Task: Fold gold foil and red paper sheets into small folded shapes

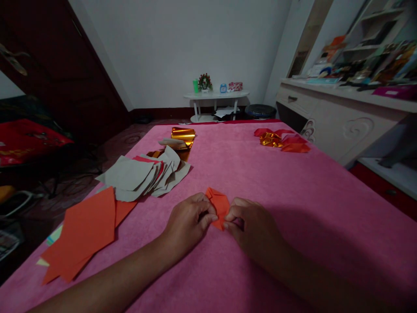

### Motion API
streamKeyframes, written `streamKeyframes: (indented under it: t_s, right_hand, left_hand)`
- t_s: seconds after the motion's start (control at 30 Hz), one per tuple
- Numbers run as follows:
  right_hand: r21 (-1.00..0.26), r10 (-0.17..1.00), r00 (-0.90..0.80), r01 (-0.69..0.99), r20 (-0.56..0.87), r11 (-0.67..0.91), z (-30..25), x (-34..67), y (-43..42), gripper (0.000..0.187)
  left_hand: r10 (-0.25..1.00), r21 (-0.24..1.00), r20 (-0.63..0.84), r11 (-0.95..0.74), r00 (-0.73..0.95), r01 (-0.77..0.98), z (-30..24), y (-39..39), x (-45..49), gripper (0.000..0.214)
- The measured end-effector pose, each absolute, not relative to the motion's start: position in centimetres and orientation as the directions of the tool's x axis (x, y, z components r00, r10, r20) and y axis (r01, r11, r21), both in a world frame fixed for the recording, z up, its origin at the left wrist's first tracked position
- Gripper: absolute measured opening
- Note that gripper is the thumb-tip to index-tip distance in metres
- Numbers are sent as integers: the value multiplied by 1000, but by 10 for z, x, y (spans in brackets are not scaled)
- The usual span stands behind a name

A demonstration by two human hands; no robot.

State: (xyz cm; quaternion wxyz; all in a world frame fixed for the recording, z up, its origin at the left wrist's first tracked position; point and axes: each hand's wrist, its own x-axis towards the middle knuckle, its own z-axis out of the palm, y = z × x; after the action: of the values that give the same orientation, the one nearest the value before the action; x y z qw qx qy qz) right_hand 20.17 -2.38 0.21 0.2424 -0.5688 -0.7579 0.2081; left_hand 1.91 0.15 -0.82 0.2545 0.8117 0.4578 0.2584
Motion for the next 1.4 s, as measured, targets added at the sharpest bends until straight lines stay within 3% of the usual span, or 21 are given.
streamKeyframes:
  t_s: [0.23,0.37,0.57,0.7,0.97,1.13,1.27,1.4]
  right_hand:
    - [-578,964,-239,772,120,264,4,201,-23,16]
    - [-568,958,-259,773,125,283,3,202,-24,17]
    - [-500,880,-423,727,215,471,-2,204,-23,14]
    - [-375,790,-566,697,236,611,-6,206,-23,21]
    - [-315,771,-580,704,262,636,-4,198,-39,15]
    - [-122,772,-602,767,203,630,1,188,-40,16]
    - [47,703,-645,746,300,664,-3,185,-41,15]
    - [69,576,-727,641,373,764,-8,198,-33,16]
  left_hand:
    - [872,604,244,-479,424,637,-11,1,21,4]
    - [837,573,255,-535,485,621,-17,1,21,18]
    - [823,547,245,-554,513,627,-15,4,22,18]
    - [817,524,248,-565,520,637,-14,4,21,18]
    - [808,543,278,-579,520,609,-17,3,20,15]
    - [776,596,470,-631,421,496,-10,5,16,16]
    - [792,675,507,-611,341,414,-7,16,4,30]
    - [744,667,461,-650,484,364,-11,28,-11,47]
